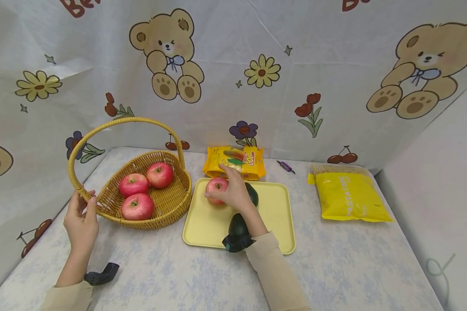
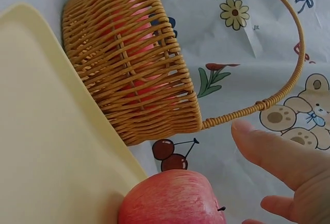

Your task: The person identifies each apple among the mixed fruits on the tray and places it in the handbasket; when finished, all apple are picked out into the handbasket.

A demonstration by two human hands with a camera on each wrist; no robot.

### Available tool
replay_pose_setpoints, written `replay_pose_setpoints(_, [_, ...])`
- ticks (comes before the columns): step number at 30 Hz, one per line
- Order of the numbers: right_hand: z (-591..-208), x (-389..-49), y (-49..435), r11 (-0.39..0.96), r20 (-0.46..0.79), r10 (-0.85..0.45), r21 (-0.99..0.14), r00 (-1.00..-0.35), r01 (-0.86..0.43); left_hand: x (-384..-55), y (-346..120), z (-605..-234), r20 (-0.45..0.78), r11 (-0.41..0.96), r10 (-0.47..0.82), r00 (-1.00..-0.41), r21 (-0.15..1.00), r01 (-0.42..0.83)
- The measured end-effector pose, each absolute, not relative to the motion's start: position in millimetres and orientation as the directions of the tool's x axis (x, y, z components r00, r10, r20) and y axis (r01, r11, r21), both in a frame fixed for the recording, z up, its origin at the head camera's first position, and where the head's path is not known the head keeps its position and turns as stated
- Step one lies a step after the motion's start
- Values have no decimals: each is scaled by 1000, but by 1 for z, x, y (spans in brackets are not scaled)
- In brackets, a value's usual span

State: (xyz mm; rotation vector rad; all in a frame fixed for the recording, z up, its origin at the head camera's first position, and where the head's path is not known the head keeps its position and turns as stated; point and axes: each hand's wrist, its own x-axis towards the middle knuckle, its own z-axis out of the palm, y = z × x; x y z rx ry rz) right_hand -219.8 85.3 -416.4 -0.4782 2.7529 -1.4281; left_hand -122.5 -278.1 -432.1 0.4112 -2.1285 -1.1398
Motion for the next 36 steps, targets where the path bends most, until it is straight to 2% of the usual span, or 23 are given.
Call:
replay_pose_setpoints(13, [-421,-222,86,576,142,-299,-761,-944,-297,-122,-277,-431,406,557,-558,-724,830,36])
replay_pose_setpoints(36, [-420,-219,80,745,13,-236,-640,-972,-189,-122,-278,-432,432,572,-554,-712,818,51])
